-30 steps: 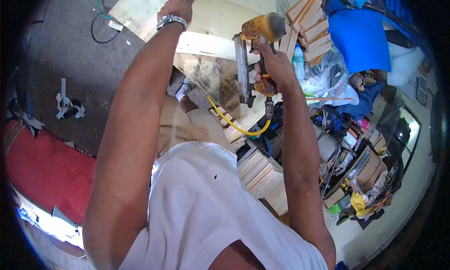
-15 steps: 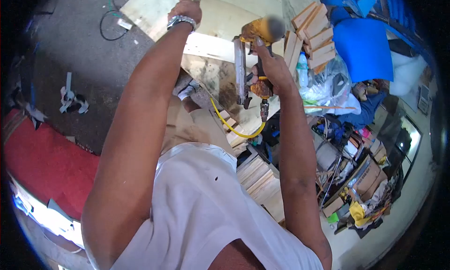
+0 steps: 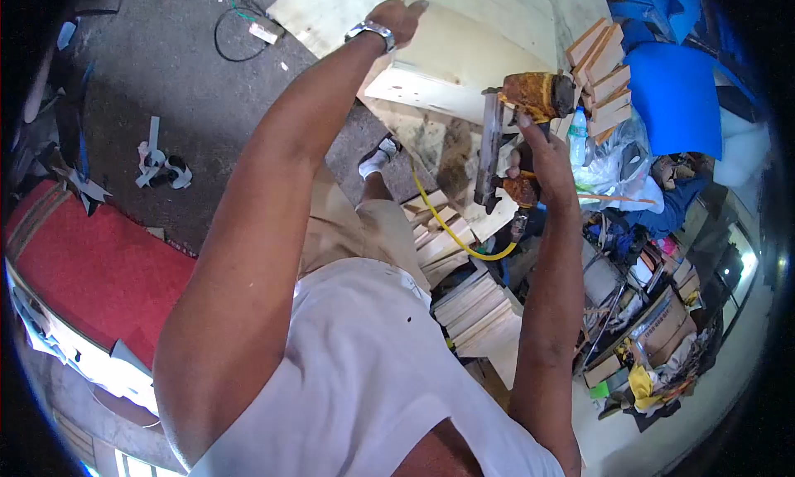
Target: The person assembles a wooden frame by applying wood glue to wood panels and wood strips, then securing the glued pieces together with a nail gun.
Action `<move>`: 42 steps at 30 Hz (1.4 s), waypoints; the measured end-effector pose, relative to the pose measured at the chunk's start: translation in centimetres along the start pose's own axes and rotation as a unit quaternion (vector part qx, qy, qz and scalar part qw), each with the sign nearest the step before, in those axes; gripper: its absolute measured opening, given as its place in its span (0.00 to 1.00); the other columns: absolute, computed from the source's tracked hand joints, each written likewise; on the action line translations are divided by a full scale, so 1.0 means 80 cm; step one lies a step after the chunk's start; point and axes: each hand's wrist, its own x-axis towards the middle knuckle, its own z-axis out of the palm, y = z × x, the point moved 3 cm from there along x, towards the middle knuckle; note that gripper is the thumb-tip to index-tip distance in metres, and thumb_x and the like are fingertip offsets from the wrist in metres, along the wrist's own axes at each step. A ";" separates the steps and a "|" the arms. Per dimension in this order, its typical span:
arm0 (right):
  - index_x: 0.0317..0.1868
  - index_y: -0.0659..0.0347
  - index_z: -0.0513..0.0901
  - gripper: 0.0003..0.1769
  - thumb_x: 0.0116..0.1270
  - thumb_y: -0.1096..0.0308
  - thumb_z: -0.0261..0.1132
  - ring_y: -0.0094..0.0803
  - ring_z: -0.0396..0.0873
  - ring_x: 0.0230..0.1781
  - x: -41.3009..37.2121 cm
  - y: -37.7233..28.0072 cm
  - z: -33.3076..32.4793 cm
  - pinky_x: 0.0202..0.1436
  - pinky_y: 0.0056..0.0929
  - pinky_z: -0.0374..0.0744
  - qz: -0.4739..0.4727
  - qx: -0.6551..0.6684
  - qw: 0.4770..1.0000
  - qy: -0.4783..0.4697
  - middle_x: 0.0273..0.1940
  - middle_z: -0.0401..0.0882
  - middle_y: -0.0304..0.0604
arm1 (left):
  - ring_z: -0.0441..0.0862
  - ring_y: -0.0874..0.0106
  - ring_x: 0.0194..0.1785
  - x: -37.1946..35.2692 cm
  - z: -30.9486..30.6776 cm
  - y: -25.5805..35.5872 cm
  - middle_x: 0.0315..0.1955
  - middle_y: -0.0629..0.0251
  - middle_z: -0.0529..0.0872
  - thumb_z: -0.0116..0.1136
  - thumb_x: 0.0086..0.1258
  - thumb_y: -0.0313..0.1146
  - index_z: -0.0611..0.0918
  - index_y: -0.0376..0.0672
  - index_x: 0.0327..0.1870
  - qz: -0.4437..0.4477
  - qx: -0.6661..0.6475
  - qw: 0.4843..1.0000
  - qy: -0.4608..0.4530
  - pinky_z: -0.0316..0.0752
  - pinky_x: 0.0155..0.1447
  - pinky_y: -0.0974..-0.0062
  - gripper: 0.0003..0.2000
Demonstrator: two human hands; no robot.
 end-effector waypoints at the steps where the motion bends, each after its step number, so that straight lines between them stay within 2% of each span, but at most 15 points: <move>1: 0.42 0.63 0.77 0.24 0.67 0.46 0.63 0.27 0.74 0.15 -0.003 -0.004 0.009 0.21 0.27 0.72 -0.001 -0.004 1.000 0.004 0.20 0.76 0.40 | 0.83 0.54 0.34 -0.004 -0.006 0.004 0.27 0.43 0.83 0.36 0.74 0.62 0.84 0.31 0.34 0.004 -0.001 1.000 -0.022 0.74 0.50 0.55 0.37; 2: 0.41 0.63 0.77 0.25 0.67 0.45 0.63 0.27 0.74 0.15 -0.007 -0.010 0.016 0.21 0.27 0.72 -0.002 -0.009 1.000 0.011 0.19 0.75 0.40 | 0.83 0.53 0.36 -0.003 -0.007 0.006 0.29 0.42 0.84 0.35 0.75 0.59 0.85 0.32 0.38 0.011 -0.003 0.999 -0.044 0.75 0.50 0.54 0.35; 5: 0.39 0.63 0.77 0.26 0.67 0.43 0.63 0.27 0.74 0.15 -0.027 -0.042 0.047 0.21 0.27 0.73 0.002 -0.019 1.000 0.017 0.18 0.73 0.40 | 0.83 0.51 0.39 0.023 0.028 -0.022 0.38 0.41 0.84 0.34 0.78 0.51 0.80 0.35 0.50 0.096 0.070 0.993 0.013 0.76 0.50 0.52 0.27; 8: 0.39 0.63 0.78 0.28 0.66 0.41 0.63 0.26 0.74 0.14 -0.035 -0.073 0.080 0.21 0.27 0.73 0.021 -0.003 1.000 -0.008 0.17 0.73 0.39 | 0.83 0.47 0.44 -0.008 0.003 -0.001 0.45 0.41 0.82 0.32 0.79 0.46 0.75 0.37 0.58 0.136 0.116 0.983 0.032 0.76 0.53 0.52 0.24; 11: 0.41 0.64 0.78 0.30 0.66 0.39 0.62 0.26 0.74 0.14 -0.028 -0.087 0.107 0.21 0.27 0.73 0.030 -0.038 0.998 -0.040 0.17 0.74 0.39 | 0.82 0.46 0.46 0.027 0.040 -0.030 0.44 0.41 0.82 0.33 0.79 0.47 0.76 0.37 0.58 0.073 0.112 0.991 0.019 0.74 0.56 0.51 0.25; 14: 0.45 0.66 0.78 0.32 0.68 0.40 0.59 0.26 0.73 0.15 -0.030 -0.097 0.130 0.24 0.28 0.75 0.028 -0.067 0.996 -0.059 0.18 0.73 0.39 | 0.82 0.46 0.47 -0.002 0.000 -0.001 0.42 0.40 0.83 0.33 0.79 0.50 0.78 0.34 0.54 0.004 0.033 0.999 -0.028 0.74 0.57 0.51 0.27; 20: 0.44 0.65 0.78 0.32 0.68 0.39 0.59 0.26 0.72 0.15 -0.019 -0.097 0.144 0.23 0.27 0.74 0.025 -0.084 0.994 -0.059 0.18 0.72 0.39 | 0.83 0.45 0.46 0.006 0.017 -0.011 0.38 0.35 0.84 0.34 0.77 0.55 0.83 0.29 0.38 0.060 -0.004 0.996 0.066 0.75 0.56 0.52 0.33; 23: 0.41 0.66 0.78 0.32 0.67 0.38 0.60 0.25 0.73 0.15 -0.015 -0.096 0.144 0.23 0.26 0.73 0.021 -0.105 0.992 -0.059 0.19 0.73 0.39 | 0.84 0.46 0.43 -0.008 -0.004 0.000 0.36 0.37 0.84 0.35 0.78 0.51 0.83 0.31 0.43 0.006 -0.024 1.000 0.002 0.76 0.55 0.52 0.29; 26: 0.36 0.66 0.80 0.32 0.66 0.38 0.61 0.25 0.74 0.15 -0.015 -0.097 0.146 0.23 0.25 0.72 0.013 -0.132 0.990 -0.052 0.19 0.75 0.39 | 0.84 0.47 0.42 -0.005 0.000 -0.002 0.38 0.38 0.84 0.35 0.78 0.49 0.80 0.32 0.49 0.010 -0.005 1.000 -0.005 0.77 0.53 0.52 0.27; 30: 0.35 0.65 0.80 0.31 0.66 0.39 0.61 0.25 0.74 0.15 -0.022 -0.104 0.136 0.23 0.25 0.72 0.032 -0.145 0.988 -0.032 0.19 0.75 0.39 | 0.83 0.47 0.46 0.010 0.023 -0.020 0.41 0.37 0.84 0.36 0.77 0.51 0.80 0.33 0.51 0.092 0.037 0.994 0.036 0.77 0.53 0.52 0.28; 33: 0.36 0.64 0.79 0.30 0.67 0.39 0.60 0.25 0.73 0.15 -0.019 -0.093 0.114 0.22 0.26 0.71 0.033 -0.106 0.994 -0.006 0.18 0.73 0.38 | 0.83 0.47 0.46 -0.006 0.001 -0.006 0.40 0.38 0.84 0.35 0.78 0.48 0.80 0.33 0.51 0.002 0.012 1.000 0.015 0.78 0.52 0.53 0.26; 37: 0.43 0.66 0.79 0.31 0.69 0.39 0.59 0.26 0.72 0.13 -0.019 -0.083 0.073 0.20 0.27 0.72 0.043 -0.074 0.996 0.036 0.16 0.72 0.38 | 0.83 0.45 0.45 0.004 0.016 -0.011 0.42 0.35 0.83 0.34 0.79 0.50 0.80 0.28 0.47 0.147 0.143 0.979 0.014 0.75 0.55 0.51 0.29; 38: 0.43 0.66 0.79 0.31 0.69 0.39 0.59 0.26 0.72 0.13 -0.019 -0.083 0.068 0.21 0.27 0.73 0.043 -0.063 0.997 0.033 0.16 0.71 0.38 | 0.82 0.45 0.45 -0.003 0.002 -0.004 0.40 0.35 0.83 0.33 0.79 0.50 0.80 0.28 0.49 0.042 0.046 0.998 -0.027 0.75 0.56 0.51 0.30; 39: 0.43 0.66 0.79 0.31 0.69 0.40 0.59 0.26 0.71 0.13 -0.021 -0.084 0.067 0.21 0.27 0.73 0.043 -0.052 0.997 0.029 0.16 0.71 0.38 | 0.82 0.44 0.46 -0.002 0.004 -0.006 0.40 0.34 0.83 0.34 0.79 0.52 0.80 0.28 0.49 0.099 0.073 0.992 0.024 0.74 0.56 0.51 0.31; 42: 0.42 0.66 0.79 0.31 0.69 0.40 0.58 0.27 0.71 0.13 -0.018 -0.080 0.068 0.21 0.27 0.74 0.038 -0.065 0.997 0.012 0.16 0.71 0.39 | 0.81 0.43 0.48 -0.002 0.002 -0.006 0.41 0.33 0.83 0.33 0.78 0.55 0.80 0.26 0.47 0.023 -0.001 1.000 0.014 0.73 0.57 0.51 0.33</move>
